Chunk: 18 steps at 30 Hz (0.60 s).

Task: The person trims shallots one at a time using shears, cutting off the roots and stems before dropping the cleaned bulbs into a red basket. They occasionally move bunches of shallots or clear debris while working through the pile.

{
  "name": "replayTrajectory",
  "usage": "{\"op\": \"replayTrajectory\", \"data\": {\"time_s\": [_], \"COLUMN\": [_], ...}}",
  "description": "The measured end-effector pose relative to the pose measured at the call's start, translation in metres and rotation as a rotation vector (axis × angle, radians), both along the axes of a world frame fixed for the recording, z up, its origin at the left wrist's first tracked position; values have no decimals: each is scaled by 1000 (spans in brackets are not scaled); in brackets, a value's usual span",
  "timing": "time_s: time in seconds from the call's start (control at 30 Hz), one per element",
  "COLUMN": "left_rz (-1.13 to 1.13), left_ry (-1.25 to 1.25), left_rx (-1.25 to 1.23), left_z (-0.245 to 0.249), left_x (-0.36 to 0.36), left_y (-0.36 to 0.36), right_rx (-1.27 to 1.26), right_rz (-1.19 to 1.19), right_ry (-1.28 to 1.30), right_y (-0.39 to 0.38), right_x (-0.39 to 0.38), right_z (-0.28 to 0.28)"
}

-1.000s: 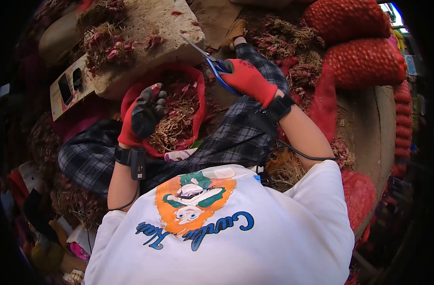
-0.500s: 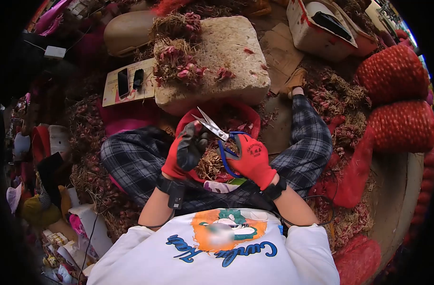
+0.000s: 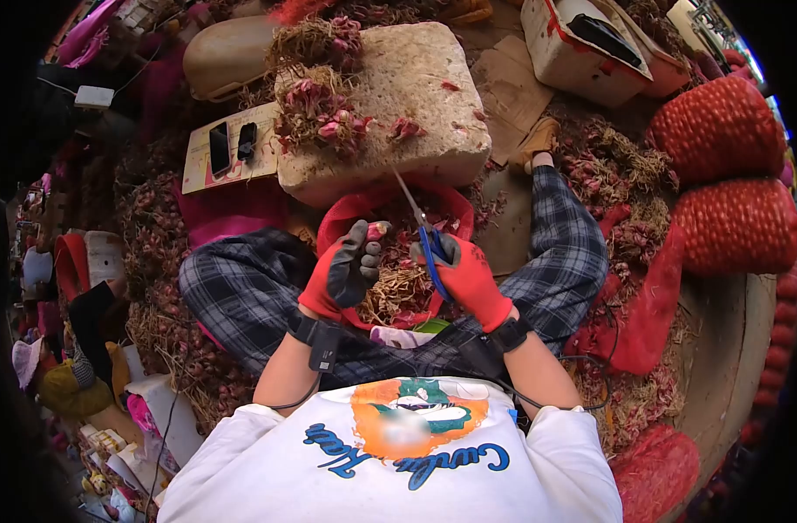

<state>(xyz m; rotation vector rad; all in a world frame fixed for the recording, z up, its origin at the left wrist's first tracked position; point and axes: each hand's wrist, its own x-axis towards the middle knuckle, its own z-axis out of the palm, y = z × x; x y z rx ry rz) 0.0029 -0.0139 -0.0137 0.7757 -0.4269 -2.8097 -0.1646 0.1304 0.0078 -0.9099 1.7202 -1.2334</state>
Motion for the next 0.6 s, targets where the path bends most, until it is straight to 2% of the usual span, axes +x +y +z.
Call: {"op": "replayTrajectory", "data": {"time_s": [0.1, 0.13, 0.23, 0.27, 0.33, 0.4, 0.5, 0.53, 0.6], "left_rz": [-75, -51, 33, 42, 71, 167, 62, 54, 35], "left_ry": [-74, -187, -217, -249, -257, -188, -169, -165, -160], "left_rx": [-395, -459, -648, -575, -791, -557, -401, -466, -594], "left_z": [16, 12, 9, 7, -8, -1, 9, 7, 0], "left_x": [-1, -7, -13, -12, -5, -6, -10, -10, -8], "left_y": [10, 17, 22, 20, 17, 14, 10, 10, 12], "right_rx": [9, 46, 31, 40, -32, -109, -101, -21, -50], "right_rz": [-66, -27, -1, -34, -12, -23, -13, 0, -28], "right_ry": [-440, -539, -728, -825, -1038, -1258, -1194, -1074, -951], "right_y": [-22, -27, -34, -33, -30, -28, -25, -22, -22], "right_x": [3, 5, 15, 19, 20, 16, 6, 1, 5], "right_z": [5, 8, -2, -8, -14, -30, -31, -26, -10]}}
